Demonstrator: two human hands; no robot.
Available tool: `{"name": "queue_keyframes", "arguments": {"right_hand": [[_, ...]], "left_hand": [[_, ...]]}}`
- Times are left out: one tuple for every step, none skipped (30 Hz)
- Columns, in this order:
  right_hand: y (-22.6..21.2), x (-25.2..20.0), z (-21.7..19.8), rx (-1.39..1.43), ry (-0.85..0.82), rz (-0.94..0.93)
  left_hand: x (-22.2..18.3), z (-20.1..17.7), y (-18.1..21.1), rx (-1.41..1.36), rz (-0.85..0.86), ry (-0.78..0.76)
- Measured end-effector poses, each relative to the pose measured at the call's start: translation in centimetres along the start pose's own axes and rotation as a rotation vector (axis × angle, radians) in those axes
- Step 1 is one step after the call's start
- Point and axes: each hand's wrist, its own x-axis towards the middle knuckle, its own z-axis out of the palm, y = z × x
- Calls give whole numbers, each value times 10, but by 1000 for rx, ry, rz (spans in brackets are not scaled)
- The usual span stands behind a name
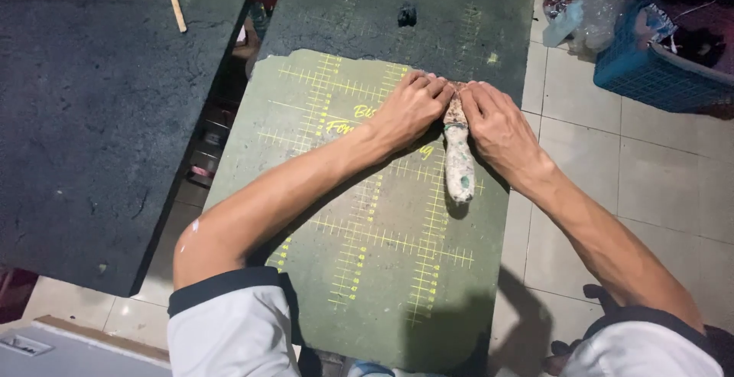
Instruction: Using a handheld scraper to remove adhesive or ink residue from a screen printing board
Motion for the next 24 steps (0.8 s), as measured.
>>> {"name": "queue_keyframes", "arguments": {"right_hand": [[-1, 3, -4, 28, 14, 19], [-2, 6, -8, 58, 29, 35], [-8, 0, -12, 59, 31, 32], [-9, -1, -14, 116, 64, 62], [-8, -2, -16, 174, 96, 90], [-8, -3, -13, 173, 101, 87], [-7, -4, -8, 154, 99, 80], [-8, -9, -5, 138, 91, 77], [-5, -5, -3, 139, 91, 77], [-5, -5, -3, 117, 81, 70], [-6, -5, -2, 96, 72, 63], [-5, -6, 1, 99, 66, 65], [-4, -7, 4, 106, 54, 58], [-2, -6, 7, 110, 47, 51], [-1, -4, 6, 110, 47, 55], [-2, -3, 4, 128, 65, 57], [-2, -3, 2, 147, 83, 60], [-3, -3, 0, 145, 82, 62], [-5, -3, -3, 140, 92, 69], [-6, 0, -6, 136, 106, 71], [-9, -2, -8, 136, 110, 69], [-10, -1, -10, 172, 120, 81], [-10, -1, -11, 207, 130, 93], [-9, -1, -8, 207, 130, 95]], "left_hand": [[4, -9, 1, 18, 5, 9], [7, -19, 2, 39, 7, 17], [6, -37, 9, 42, 5, 18], [10, -53, 10, 43, 27, 20], [15, -68, 11, 45, 48, 22], [15, -69, 10, 51, 48, 24], [14, -68, 8, 62, 54, 27], [12, -67, 10, 66, 60, 26], [13, -61, 6, 65, 60, 24], [12, -56, 6, 72, 53, 22], [10, -50, 7, 79, 46, 20], [6, -36, 5, 73, 44, 17], [2, -23, 3, 81, 46, 14], [-1, -11, -1, 93, 52, 14], [1, -13, -2, 91, 55, 13], [2, -15, 0, 90, 58, 16], [3, -18, 1, 88, 61, 20], [4, -19, 2, 86, 63, 21], [5, -22, 3, 100, 68, 31], [6, -26, 2, 121, 69, 40], [5, -36, 5, 124, 69, 41], [8, -45, 5, 124, 89, 57], [10, -53, 5, 123, 110, 73], [10, -52, 5, 122, 112, 72]]}}
